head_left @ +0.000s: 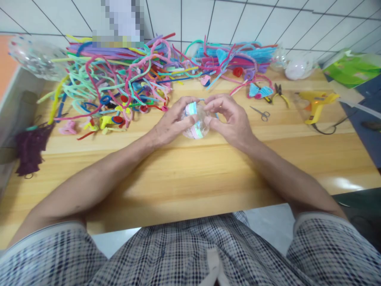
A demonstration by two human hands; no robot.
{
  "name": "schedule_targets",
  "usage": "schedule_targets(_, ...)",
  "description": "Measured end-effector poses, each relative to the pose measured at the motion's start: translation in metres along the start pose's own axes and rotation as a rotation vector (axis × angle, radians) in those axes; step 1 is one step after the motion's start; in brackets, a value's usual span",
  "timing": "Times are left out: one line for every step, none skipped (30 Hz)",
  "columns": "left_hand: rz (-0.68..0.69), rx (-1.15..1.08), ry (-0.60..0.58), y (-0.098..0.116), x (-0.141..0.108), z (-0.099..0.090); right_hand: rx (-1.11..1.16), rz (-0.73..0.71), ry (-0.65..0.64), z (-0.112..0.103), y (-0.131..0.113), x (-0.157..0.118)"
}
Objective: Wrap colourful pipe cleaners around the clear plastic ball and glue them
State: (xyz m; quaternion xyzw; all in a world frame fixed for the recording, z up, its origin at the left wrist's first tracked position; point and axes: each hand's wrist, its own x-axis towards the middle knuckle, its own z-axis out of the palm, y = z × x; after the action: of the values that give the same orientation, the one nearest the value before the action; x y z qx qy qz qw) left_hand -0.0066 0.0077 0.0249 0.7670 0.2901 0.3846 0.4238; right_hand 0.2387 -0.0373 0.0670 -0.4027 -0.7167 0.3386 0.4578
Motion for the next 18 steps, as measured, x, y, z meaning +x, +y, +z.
schedule_targets(0.011,0.005,-0.003,0.001,0.000,0.000,0.006,0.007,0.005,0.002,0.001,0.000)
schedule_targets(0.023,0.010,-0.006,0.002,0.000,-0.001,0.009,0.016,0.004,0.004,0.001,-0.001)
schedule_targets(0.034,0.015,-0.007,0.004,0.000,-0.001,0.008,0.023,-0.002,0.005,0.002,0.000)
schedule_targets(0.042,0.020,-0.009,0.005,0.000,-0.001,0.008,0.023,-0.012,0.006,0.002,0.000)
schedule_targets(0.045,0.025,-0.013,0.006,0.000,-0.001,0.007,0.019,-0.020,0.007,0.003,0.000)
schedule_targets(0.045,0.031,-0.018,0.007,0.000,-0.001,0.005,0.012,-0.025,0.007,0.003,0.001)
schedule_targets(0.043,0.037,-0.023,0.008,0.000,-0.001,0.001,0.004,-0.028,0.007,0.002,0.001)
schedule_targets(0.041,0.043,-0.025,0.009,0.001,0.000,-0.006,-0.005,-0.029,0.007,0.002,0.001)
schedule_targets(0.040,0.046,-0.025,0.008,0.001,0.000,-0.016,-0.014,-0.029,0.006,0.002,0.001)
schedule_targets(0.039,0.045,-0.023,0.008,0.001,0.000,-0.030,-0.019,-0.029,0.005,0.002,0.001)
schedule_targets(0.038,0.038,-0.021,0.007,0.002,0.000,-0.049,-0.024,-0.034,0.004,0.002,0.000)
schedule_targets(0.034,0.024,-0.022,0.007,0.002,-0.001,-0.071,-0.031,-0.044,0.002,0.003,-0.001)
schedule_targets(0.023,0.005,-0.026,0.006,0.002,-0.001,-0.098,-0.045,-0.059,0.001,0.005,-0.001)
schedule_targets(0.008,-0.015,-0.031,0.005,0.002,-0.002,-0.128,-0.065,-0.078,0.001,0.008,-0.003)
schedule_targets(-0.007,-0.034,-0.033,0.005,0.002,-0.003,-0.162,-0.095,-0.097,0.000,0.012,-0.004)
schedule_targets(-0.018,-0.049,-0.035,0.004,0.002,-0.004,-0.195,-0.133,-0.114,0.001,0.016,-0.006)
schedule_targets(-0.025,-0.058,-0.037,0.003,0.002,-0.005,-0.225,-0.174,-0.126,0.001,0.021,-0.007)
schedule_targets(-0.028,-0.058,-0.036,0.002,0.002,-0.005,-0.251,-0.212,-0.132,0.003,0.026,-0.009)
